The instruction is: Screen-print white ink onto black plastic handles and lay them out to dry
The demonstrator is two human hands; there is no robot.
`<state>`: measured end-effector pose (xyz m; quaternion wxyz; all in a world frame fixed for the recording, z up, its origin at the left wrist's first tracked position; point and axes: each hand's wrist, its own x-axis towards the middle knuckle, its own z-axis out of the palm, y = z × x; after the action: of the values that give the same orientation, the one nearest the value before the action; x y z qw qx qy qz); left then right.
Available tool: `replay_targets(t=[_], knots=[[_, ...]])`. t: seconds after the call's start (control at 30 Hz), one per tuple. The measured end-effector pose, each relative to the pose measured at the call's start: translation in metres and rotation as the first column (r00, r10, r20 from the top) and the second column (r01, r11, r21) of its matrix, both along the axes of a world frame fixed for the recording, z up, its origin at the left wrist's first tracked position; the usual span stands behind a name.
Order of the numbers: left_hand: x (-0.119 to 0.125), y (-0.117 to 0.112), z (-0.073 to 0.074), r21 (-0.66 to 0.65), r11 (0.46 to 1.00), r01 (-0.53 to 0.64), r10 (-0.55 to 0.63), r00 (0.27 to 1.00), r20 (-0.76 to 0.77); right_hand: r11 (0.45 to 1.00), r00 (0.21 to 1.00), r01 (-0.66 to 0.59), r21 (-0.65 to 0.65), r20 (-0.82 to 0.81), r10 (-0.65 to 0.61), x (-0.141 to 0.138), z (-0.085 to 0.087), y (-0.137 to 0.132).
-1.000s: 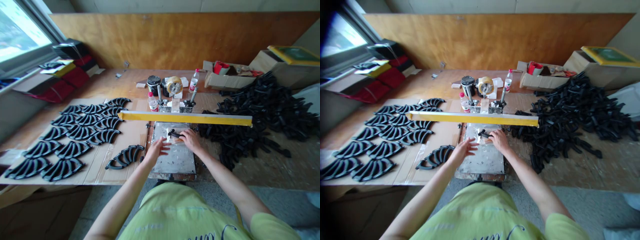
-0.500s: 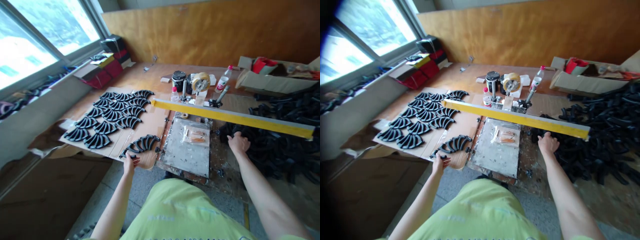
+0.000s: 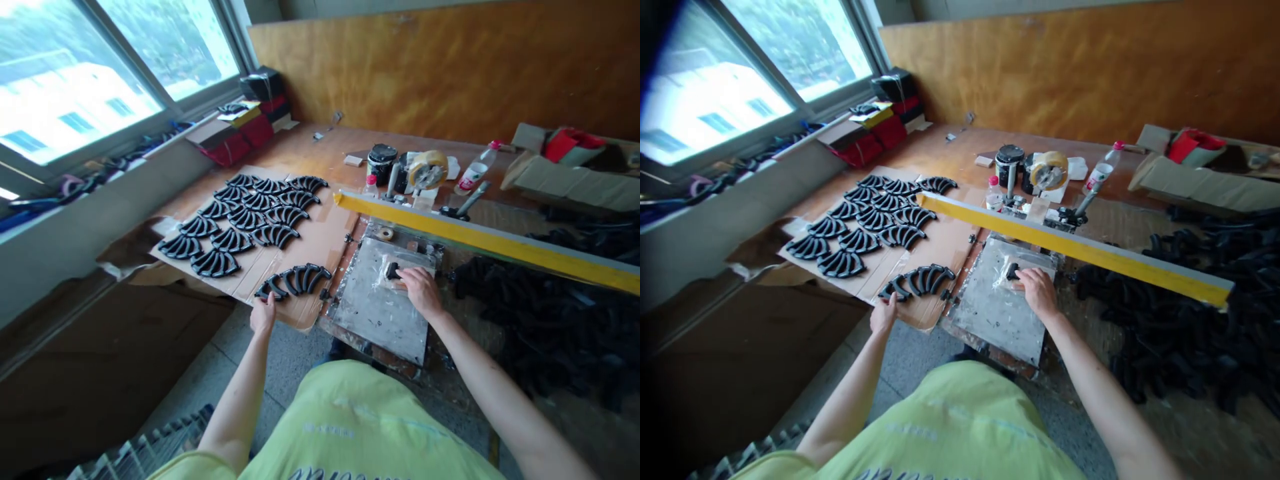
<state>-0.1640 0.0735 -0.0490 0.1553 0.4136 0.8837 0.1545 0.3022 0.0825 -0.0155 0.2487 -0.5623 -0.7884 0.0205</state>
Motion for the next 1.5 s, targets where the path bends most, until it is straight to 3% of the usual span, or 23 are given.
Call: replay_targets(t=[0.07,0.17,0.23,0.33,0.43,0.5,0.6,0.73,0.93,1.07,1.3,1.4,1.5], knots=[[0.012,-0.009,-0.005,0.096,0.995,-0.005,0.012,0.997,-0.072,1.0,0.998,-0.001,-0.002,0.064,0.001,-0.007,0.005,0.003],[0.026,-0.013,-0.014,0.189,0.972,0.142,-0.117,0.983,-0.138,1.0,0.994,-0.02,-0.001,0.106,0.02,-0.02,0.018,0.007],[0.028,-0.009,-0.018,0.182,0.96,0.21,-0.181,0.97,-0.165,0.996,0.994,-0.082,-0.028,0.064,0.084,-0.045,0.028,0.012],[0.02,0.002,-0.017,0.098,0.971,0.219,-0.203,0.967,-0.154,0.966,0.974,-0.224,-0.13,-0.048,0.219,-0.117,0.034,0.025],[0.008,0.01,-0.011,0.045,0.964,0.261,-0.253,0.958,-0.133,0.908,0.951,-0.308,-0.284,-0.062,0.303,-0.201,0.024,0.043],[0.003,0.009,-0.008,0.035,0.962,0.269,-0.263,0.956,-0.127,0.872,0.949,-0.29,-0.395,-0.003,0.314,-0.245,0.013,0.055],[0.004,0.002,-0.006,0.021,0.958,0.285,-0.28,0.951,-0.132,0.838,0.954,-0.194,-0.511,0.103,0.283,-0.283,-0.003,0.065],[0.009,0.003,-0.009,0.031,0.948,0.316,-0.31,0.943,-0.119,0.815,0.962,-0.13,-0.565,0.127,0.242,-0.304,-0.013,0.071],[-0.01,0.036,-0.01,0.062,0.956,0.288,-0.279,0.953,-0.121,0.791,0.978,-0.11,-0.602,0.078,0.195,-0.329,-0.006,0.089],[-0.024,0.047,-0.008,0.067,0.943,0.327,-0.318,0.942,-0.11,0.791,0.985,-0.074,-0.608,0.082,0.154,-0.332,-0.005,0.093],[-0.022,0.051,-0.011,0.033,0.948,0.316,-0.31,0.943,-0.122,0.782,0.984,-0.104,-0.615,0.051,0.172,-0.337,-0.015,0.094],[-0.038,0.066,-0.008,0.033,0.931,0.363,-0.355,0.923,-0.146,0.759,0.986,-0.136,-0.637,-0.011,0.168,-0.349,-0.019,0.095],[-0.069,0.088,-0.002,0.009,0.885,0.465,-0.457,0.873,-0.171,0.733,0.985,-0.168,-0.659,-0.084,0.15,-0.37,-0.02,0.097]])
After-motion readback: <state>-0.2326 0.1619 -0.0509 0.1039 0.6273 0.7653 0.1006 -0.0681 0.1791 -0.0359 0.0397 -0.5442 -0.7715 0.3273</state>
